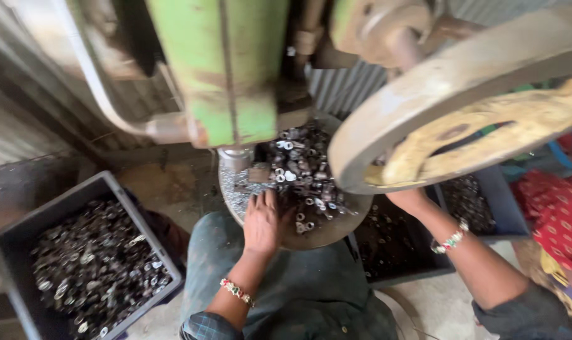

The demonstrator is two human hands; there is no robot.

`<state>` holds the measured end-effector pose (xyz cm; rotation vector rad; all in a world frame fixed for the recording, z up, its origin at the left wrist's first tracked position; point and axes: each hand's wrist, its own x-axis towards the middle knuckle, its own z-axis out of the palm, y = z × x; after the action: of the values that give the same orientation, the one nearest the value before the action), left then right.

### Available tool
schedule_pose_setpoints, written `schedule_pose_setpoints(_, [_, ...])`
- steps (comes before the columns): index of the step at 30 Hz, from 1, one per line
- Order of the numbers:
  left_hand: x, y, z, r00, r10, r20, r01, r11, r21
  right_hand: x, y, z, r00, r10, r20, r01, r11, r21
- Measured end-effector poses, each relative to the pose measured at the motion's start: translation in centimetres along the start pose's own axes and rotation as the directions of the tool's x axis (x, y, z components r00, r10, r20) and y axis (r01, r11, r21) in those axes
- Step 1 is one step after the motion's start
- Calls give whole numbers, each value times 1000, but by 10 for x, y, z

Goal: The person operates a drill press in a workshop, repeatedly placing small metal parts under the drill bit, lowering the lever to drill, and then removing the parts. The processed parts accumulate on the machine table while the person continues the cycle.

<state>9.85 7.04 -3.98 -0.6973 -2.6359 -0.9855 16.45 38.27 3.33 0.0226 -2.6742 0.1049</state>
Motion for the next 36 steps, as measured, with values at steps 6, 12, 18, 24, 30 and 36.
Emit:
schedule_pose_setpoints(6, [6,-4,25,999,-30,42,28,998,63,6,-24,6,991,132,-17,-15,238,971])
schedule_pose_setpoints(12, [8,-15,35,998,54,9,-55,983,174,-2,-25,36,755,600,265,-371,58,927])
schedule_pose_setpoints(18, [-24,-15,10,972,-164,-166,136,977,-166,3,-11,49,928,264,-262,-117,875,469])
schedule_pose_setpoints(24, [-6,-51,-35,773,-629,-76,363,538,-761,13,-24,32,921,229,-315,-138,948,286])
schedule_pose_setpoints(30, [32,-75,-54,826,-551,123,282,214,-935,27,-38,27,881,283,-378,-153,929,338])
schedule_pose_setpoints(36, [45,-85,-78,802,-492,338,451,129,-883,18,-19,43,862,478,-165,-346,796,496])
